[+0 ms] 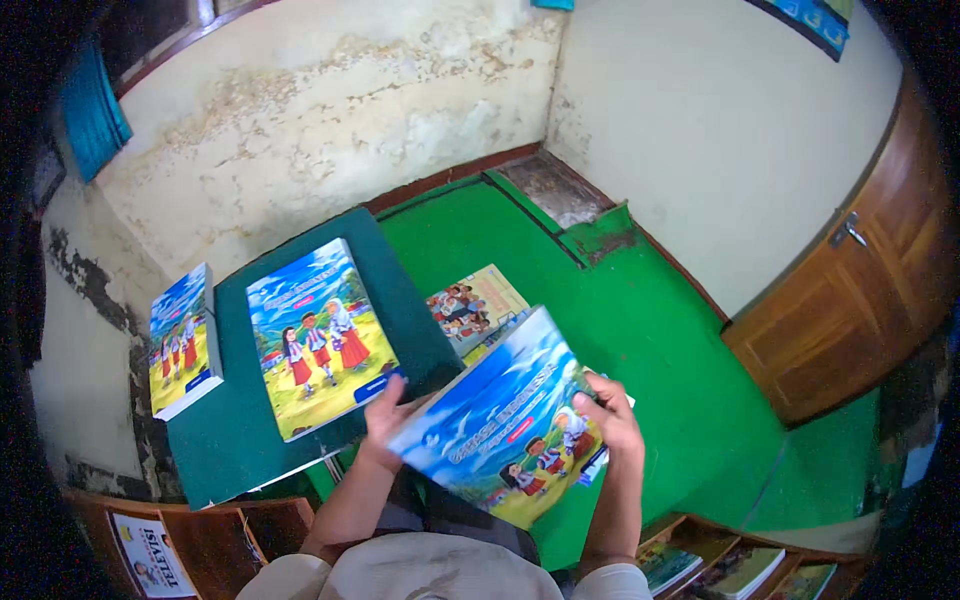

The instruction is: Sorting and inspecting several books on a green table within a library setting.

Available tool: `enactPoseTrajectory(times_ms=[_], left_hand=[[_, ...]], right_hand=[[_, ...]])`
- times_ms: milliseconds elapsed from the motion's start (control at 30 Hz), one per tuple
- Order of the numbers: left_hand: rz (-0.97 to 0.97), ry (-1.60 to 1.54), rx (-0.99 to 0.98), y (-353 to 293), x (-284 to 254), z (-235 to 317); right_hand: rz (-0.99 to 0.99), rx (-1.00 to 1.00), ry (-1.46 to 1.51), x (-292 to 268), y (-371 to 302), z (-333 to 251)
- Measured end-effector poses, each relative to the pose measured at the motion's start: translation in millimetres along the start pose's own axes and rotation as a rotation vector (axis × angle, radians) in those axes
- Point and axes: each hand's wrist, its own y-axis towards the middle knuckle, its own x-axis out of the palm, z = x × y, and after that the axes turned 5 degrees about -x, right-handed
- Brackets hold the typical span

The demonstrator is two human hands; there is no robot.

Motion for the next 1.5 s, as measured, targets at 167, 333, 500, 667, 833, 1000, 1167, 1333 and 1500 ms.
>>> enactPoseTrajectory(times_ms=[167, 333, 500, 667, 833, 1000, 1167, 1333, 1500], left_hand=[[0.011, 0.353, 0.484, -41, -2, -7], [0.481, 1.067, 0.872, -75, 7, 22], [1.198, 1.468, 0.887, -99, -7, 75], [1.639, 1.913, 0.996, -99, -79, 108], [1.669, 1.652, 0.966, -111, -73, 101], [1.649, 1.630, 0.990, -103, -72, 94], [1.635, 1.554, 0.875, -108, -66, 104], [1.595, 1.110, 0.810, -122, -78, 129], [1.274, 0.789, 0.556, -130, -38, 143]], right_hand=[[0.151, -0.022, 0.205, 55, 36, -47], [0.125, 0.051, 0.284, 123, 98, -45], [0.052, 0.024, 0.066, 204, 155, -8], [0.019, -0.100, -0.783, 241, 174, 26], [-0.102, -0.185, -1.127, 217, 162, 29], [-0.152, -0.140, -0.942, 219, 154, 51], [-0.134, -0.102, -0.822, 230, 162, 46], [-0.096, -0.021, -0.725, 244, 156, 28], [-0.018, 0.062, -0.627, 240, 152, 23]])
